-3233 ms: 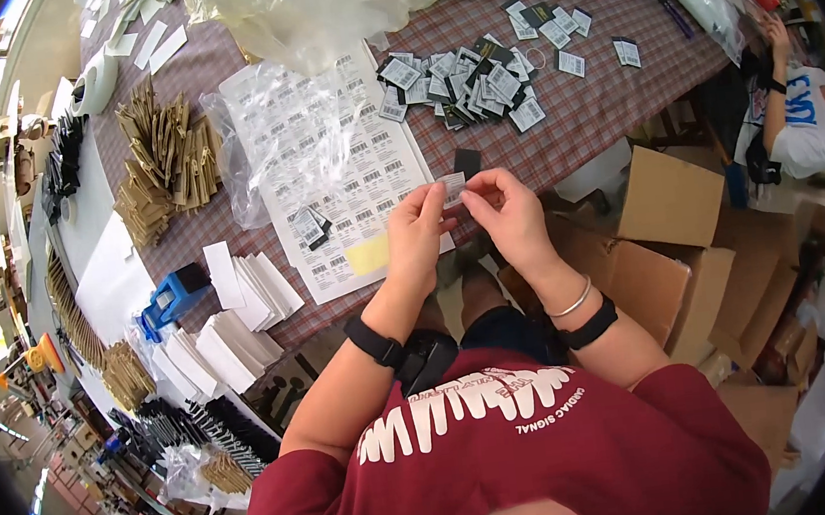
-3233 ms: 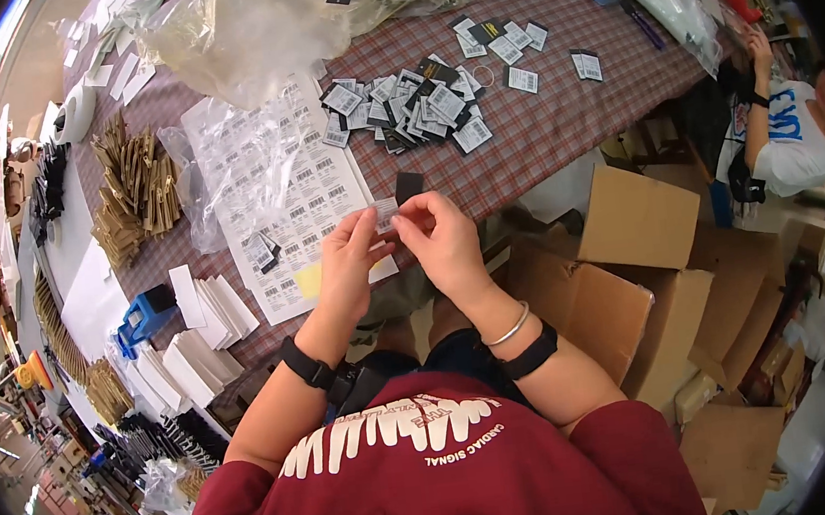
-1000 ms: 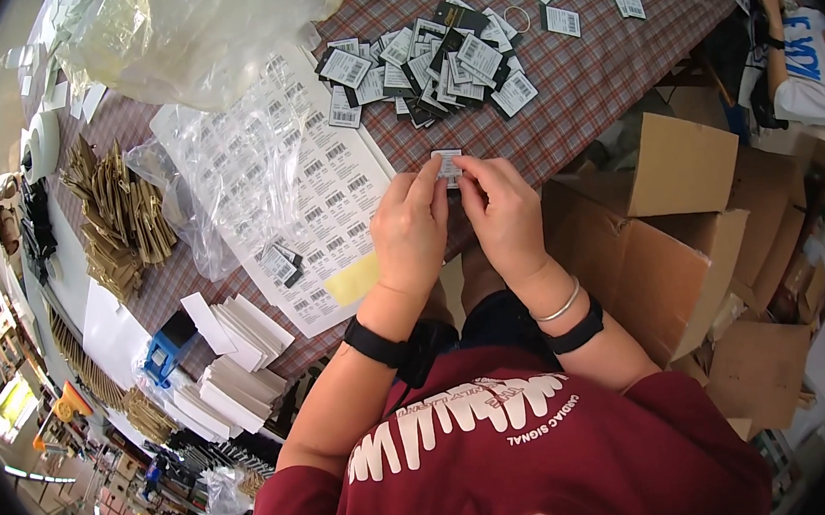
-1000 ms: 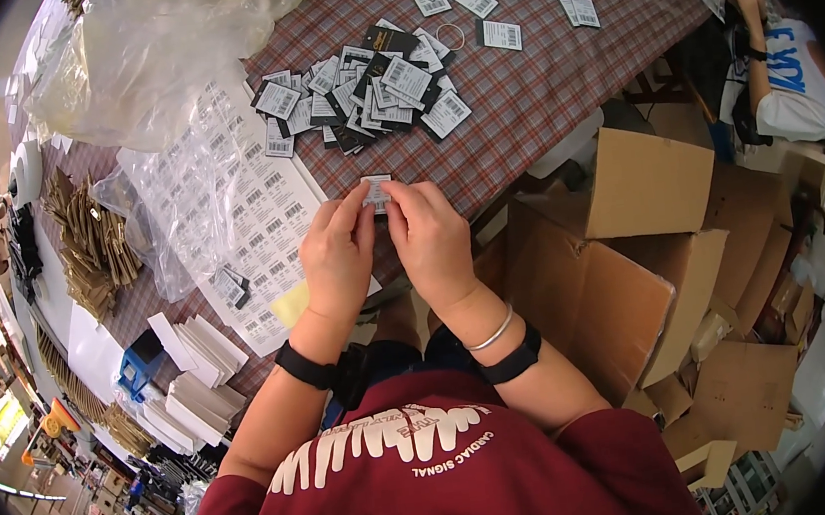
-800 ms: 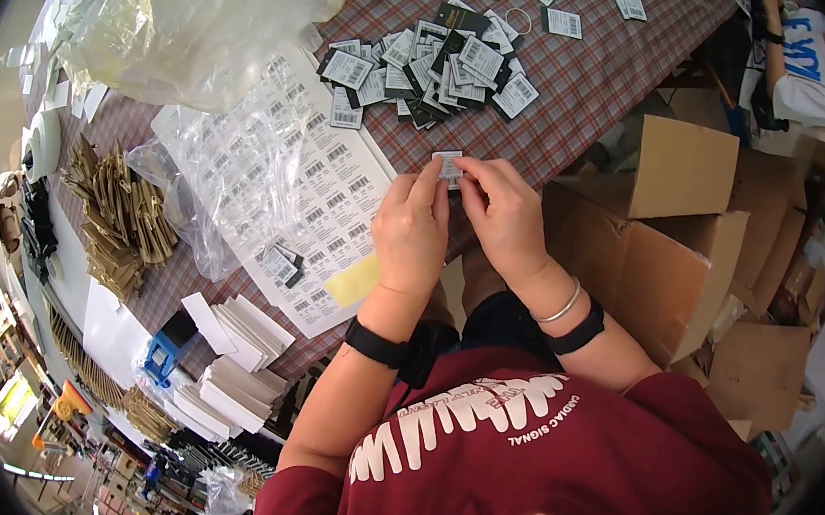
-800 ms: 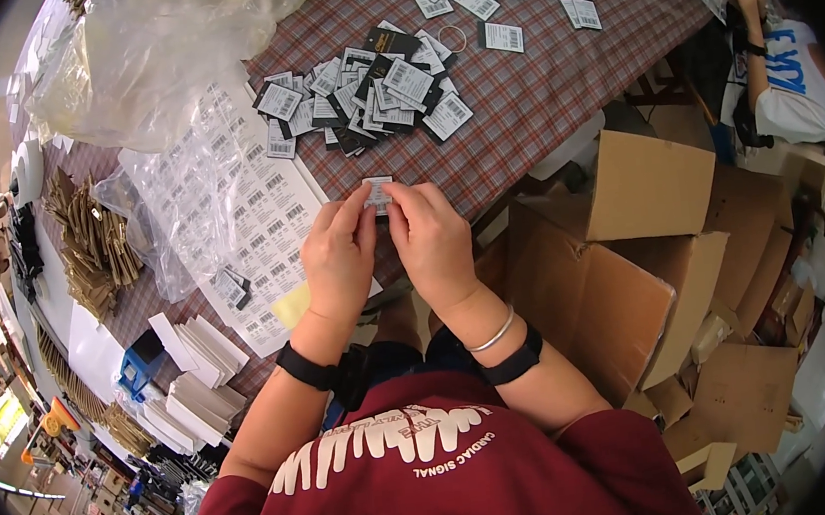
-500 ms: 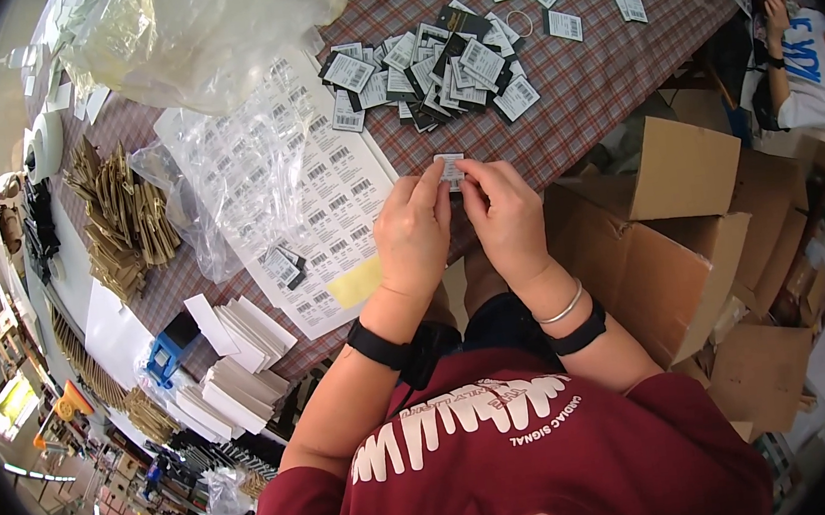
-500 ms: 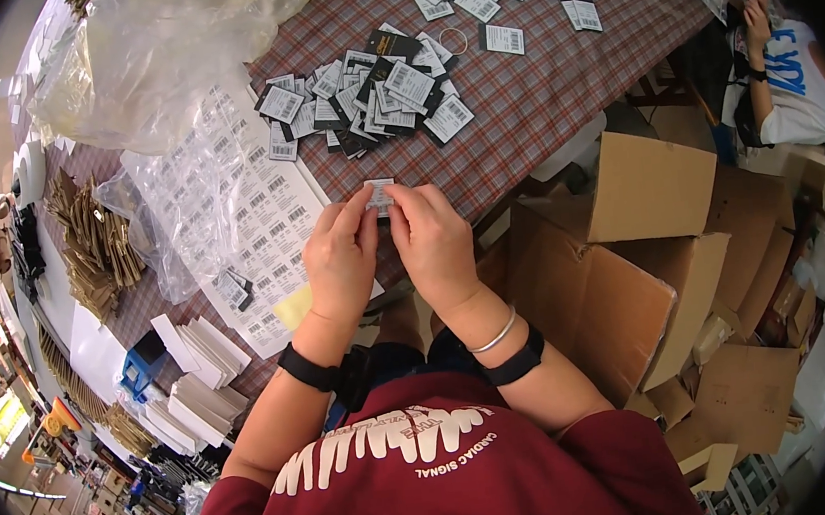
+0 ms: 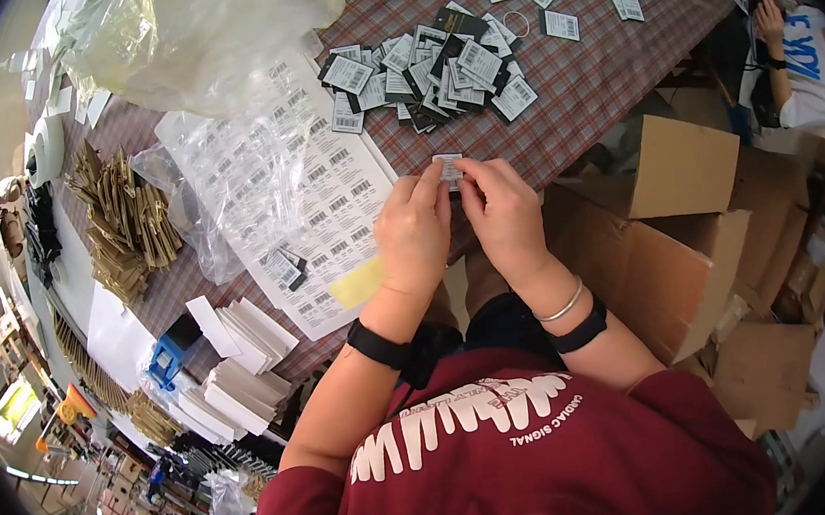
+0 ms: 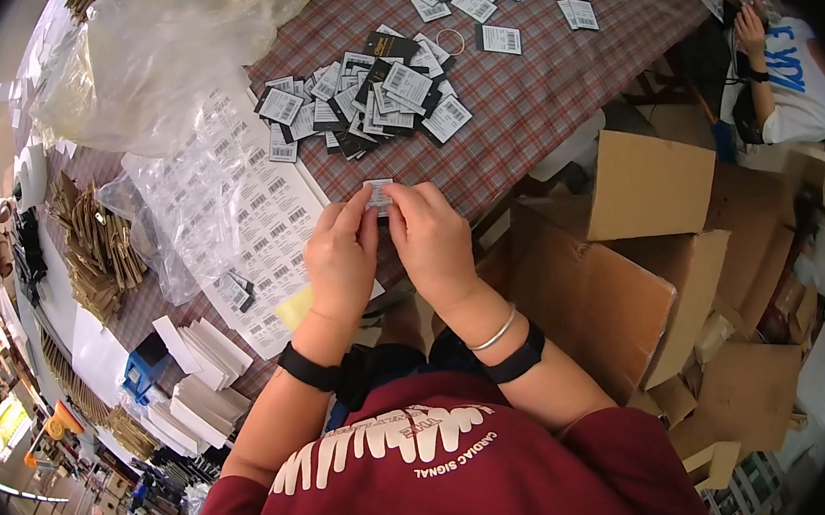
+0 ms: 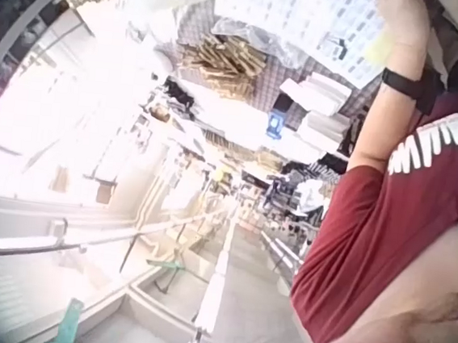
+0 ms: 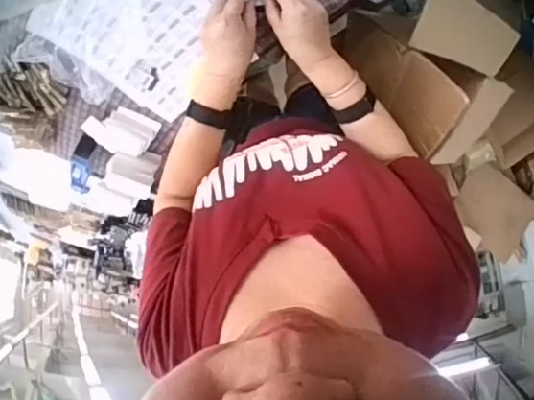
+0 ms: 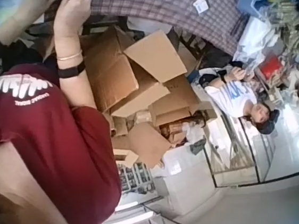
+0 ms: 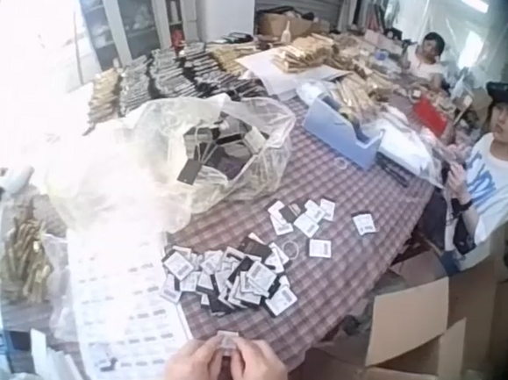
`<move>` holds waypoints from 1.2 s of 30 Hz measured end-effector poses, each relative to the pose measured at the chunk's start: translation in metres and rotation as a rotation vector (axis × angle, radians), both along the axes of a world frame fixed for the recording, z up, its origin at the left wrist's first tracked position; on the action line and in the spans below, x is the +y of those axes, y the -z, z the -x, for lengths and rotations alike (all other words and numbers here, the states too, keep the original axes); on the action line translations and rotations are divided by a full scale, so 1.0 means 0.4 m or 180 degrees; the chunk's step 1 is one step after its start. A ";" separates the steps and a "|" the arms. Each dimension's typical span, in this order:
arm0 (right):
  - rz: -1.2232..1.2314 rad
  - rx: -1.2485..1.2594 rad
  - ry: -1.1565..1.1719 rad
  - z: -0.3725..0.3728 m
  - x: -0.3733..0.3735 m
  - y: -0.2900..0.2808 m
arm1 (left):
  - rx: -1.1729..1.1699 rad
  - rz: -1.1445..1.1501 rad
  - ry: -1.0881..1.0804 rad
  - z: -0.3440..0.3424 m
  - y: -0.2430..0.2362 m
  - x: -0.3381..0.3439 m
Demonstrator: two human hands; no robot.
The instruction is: Applying and sorting barcodes and labels on small black rectangular product components on a workshop table.
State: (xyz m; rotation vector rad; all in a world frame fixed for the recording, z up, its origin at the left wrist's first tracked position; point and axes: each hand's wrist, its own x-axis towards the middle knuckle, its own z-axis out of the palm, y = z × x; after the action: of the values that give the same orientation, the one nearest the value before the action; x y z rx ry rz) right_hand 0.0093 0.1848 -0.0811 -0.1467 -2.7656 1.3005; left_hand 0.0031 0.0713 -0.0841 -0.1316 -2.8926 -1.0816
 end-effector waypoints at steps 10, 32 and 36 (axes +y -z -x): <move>-0.0569 -0.0261 -0.0678 0.023 0.058 -0.031 | -0.0507 0.0337 0.0498 0.022 -0.042 -0.035; -0.1507 0.1027 -0.1768 -0.021 0.070 -0.030 | 0.0639 0.0753 0.0907 0.021 0.016 -0.089; -0.0989 0.0745 -0.1672 -0.012 0.074 -0.029 | 0.0795 0.1090 0.1354 0.025 0.008 -0.100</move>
State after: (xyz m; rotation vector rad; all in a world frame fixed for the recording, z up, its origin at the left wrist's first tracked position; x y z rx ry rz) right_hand 0.0142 0.2146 -0.0695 0.7437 -2.8422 0.8590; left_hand -0.0070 0.0312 -0.0872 -0.8601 -2.8492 -0.5346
